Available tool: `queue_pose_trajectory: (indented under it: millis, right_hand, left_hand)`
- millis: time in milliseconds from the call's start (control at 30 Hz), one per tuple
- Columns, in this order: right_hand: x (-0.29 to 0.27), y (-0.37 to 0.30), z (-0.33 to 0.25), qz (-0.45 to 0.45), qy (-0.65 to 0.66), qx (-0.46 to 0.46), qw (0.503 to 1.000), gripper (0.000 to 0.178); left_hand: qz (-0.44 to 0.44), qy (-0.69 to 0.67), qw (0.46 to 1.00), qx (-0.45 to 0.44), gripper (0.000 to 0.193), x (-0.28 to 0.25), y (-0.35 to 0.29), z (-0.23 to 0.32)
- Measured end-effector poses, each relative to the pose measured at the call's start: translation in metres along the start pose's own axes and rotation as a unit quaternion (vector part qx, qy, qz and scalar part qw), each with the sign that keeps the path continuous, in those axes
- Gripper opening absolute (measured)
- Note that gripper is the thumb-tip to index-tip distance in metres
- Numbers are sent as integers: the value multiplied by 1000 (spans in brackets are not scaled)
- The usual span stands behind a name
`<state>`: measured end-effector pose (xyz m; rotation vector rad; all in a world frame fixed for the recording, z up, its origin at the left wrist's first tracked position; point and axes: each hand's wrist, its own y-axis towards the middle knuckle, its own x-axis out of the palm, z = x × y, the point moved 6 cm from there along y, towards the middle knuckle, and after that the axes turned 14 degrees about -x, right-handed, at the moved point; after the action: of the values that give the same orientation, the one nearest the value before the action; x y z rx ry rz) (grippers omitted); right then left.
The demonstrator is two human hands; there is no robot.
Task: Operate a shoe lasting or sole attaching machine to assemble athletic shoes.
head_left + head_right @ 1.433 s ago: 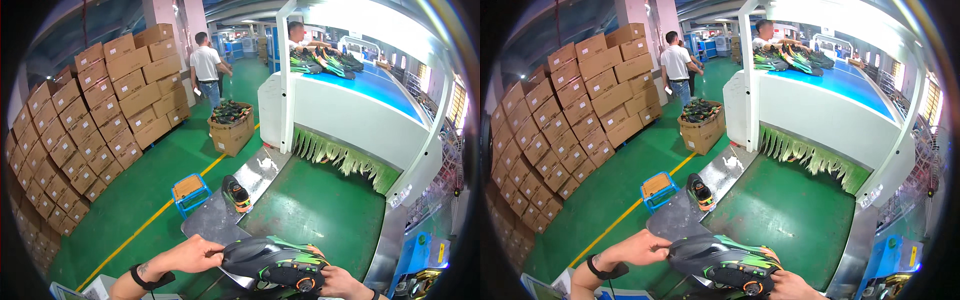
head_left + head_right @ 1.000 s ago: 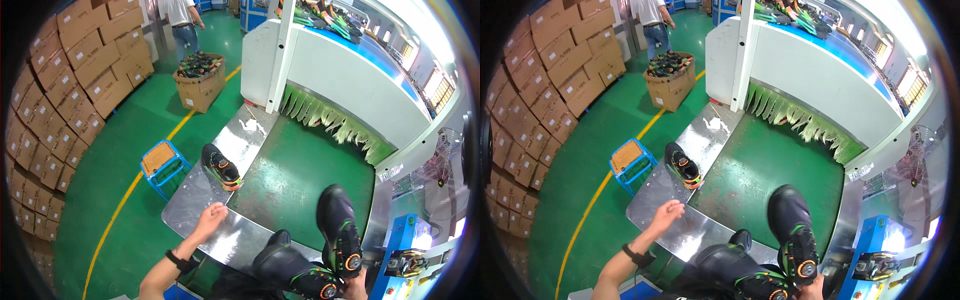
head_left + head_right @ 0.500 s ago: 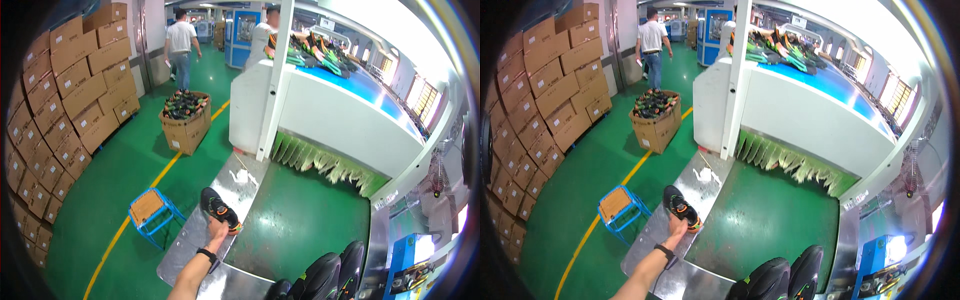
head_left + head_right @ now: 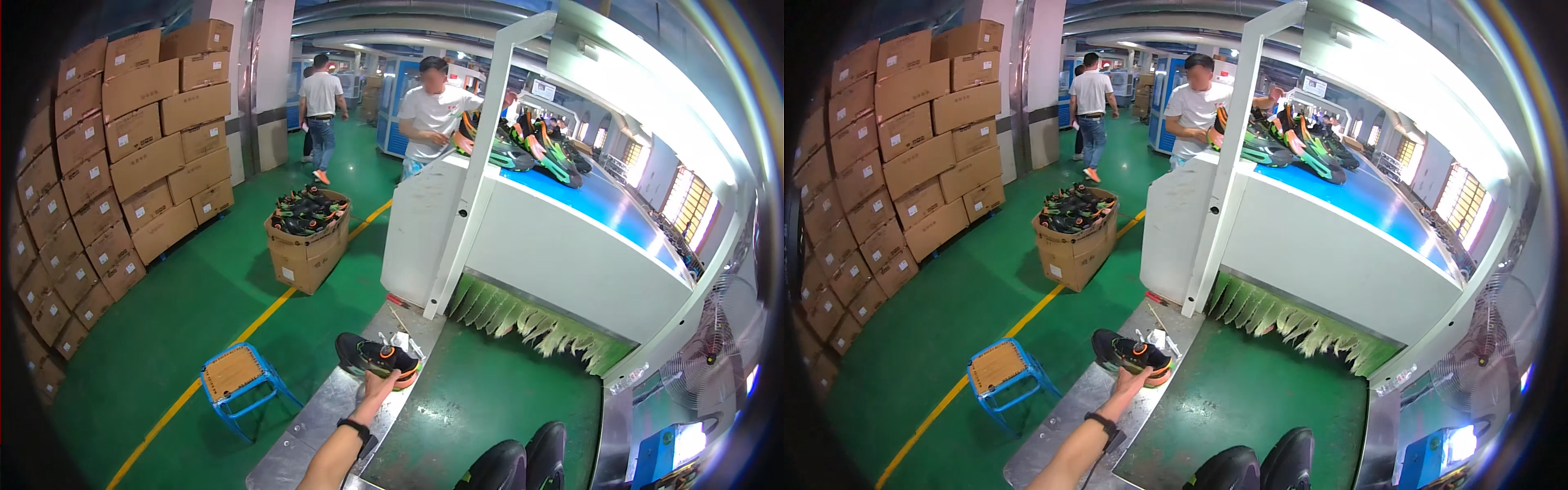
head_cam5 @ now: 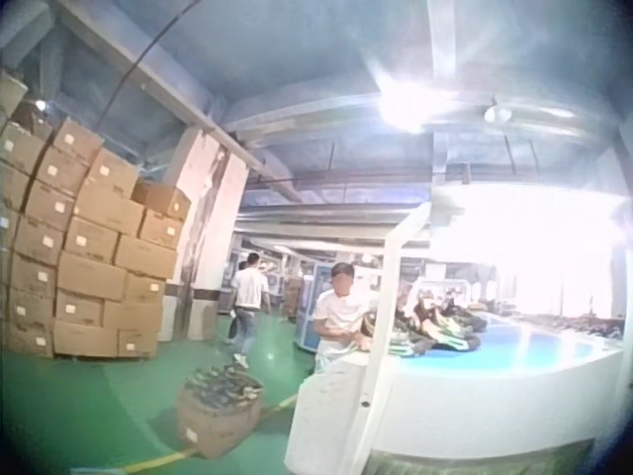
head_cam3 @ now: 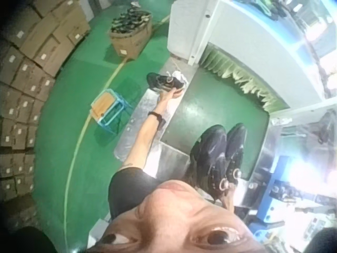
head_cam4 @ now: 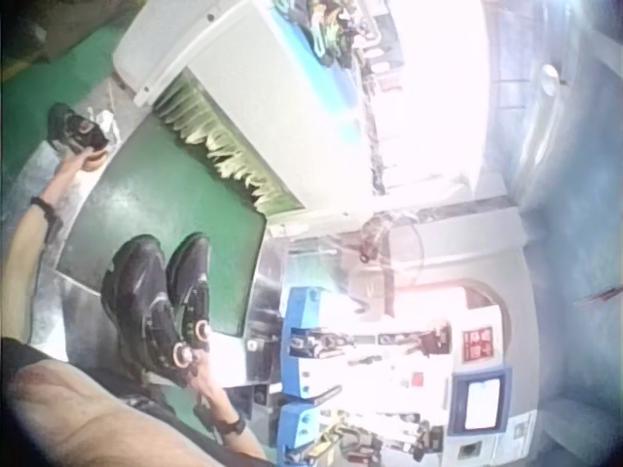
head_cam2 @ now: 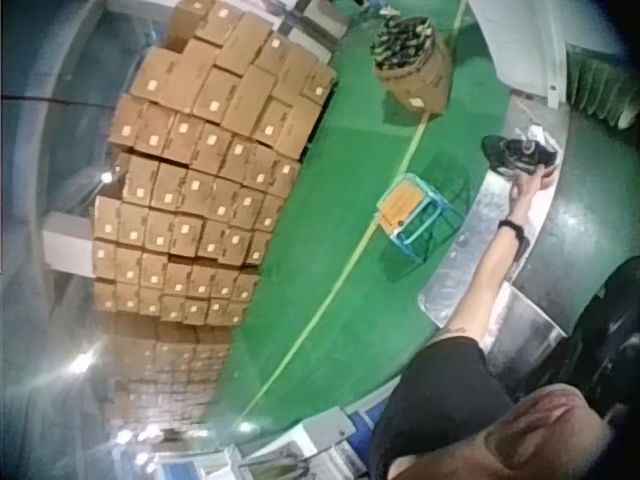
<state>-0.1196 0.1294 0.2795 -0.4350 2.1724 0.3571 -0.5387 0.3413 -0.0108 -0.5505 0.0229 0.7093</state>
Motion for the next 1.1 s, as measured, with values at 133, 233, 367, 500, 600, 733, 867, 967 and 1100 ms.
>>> queue_pose_trajectory:
  millis: [133, 233, 367, 500, 600, 733, 867, 967, 1100]
  right_hand:
    - [21, 21, -13, -26, 30, -47, 998, 13]
    - [46, 49, -33, -58, 74, -113, 989, 13]
    - [124, 106, -62, -241, 72, -173, 952, 24]
    - [236, 171, -86, -373, -41, -208, 903, 37]
    - [298, 204, -91, -368, -126, -258, 884, 35]
    - [329, 214, -82, -348, -195, -267, 877, 33]
    - [318, 202, -90, -312, -232, -311, 867, 29]
    - [281, 189, -106, -174, -169, -298, 923, 20]
    - [207, 126, -99, -52, -10, -321, 945, 17]
  left_hand:
    - [-34, 18, 999, 30, 62, -45, -55, -73]
    - [-65, -99, 993, 22, 33, -103, -138, -141]
    - [-39, 585, 781, 216, 52, -154, -263, -212]
    - [-32, -130, 981, -143, 23, -180, -314, -271]
    - [-26, -111, 992, -57, 17, -172, -341, -269]
    - [-85, -110, 987, -82, 26, -163, -359, -264]
    - [-145, -113, 981, -68, 31, -154, -364, -243]
    - [-203, -184, 960, -54, 18, -144, -365, -221]
    - [-218, -103, 965, -104, 29, -132, -374, -204]
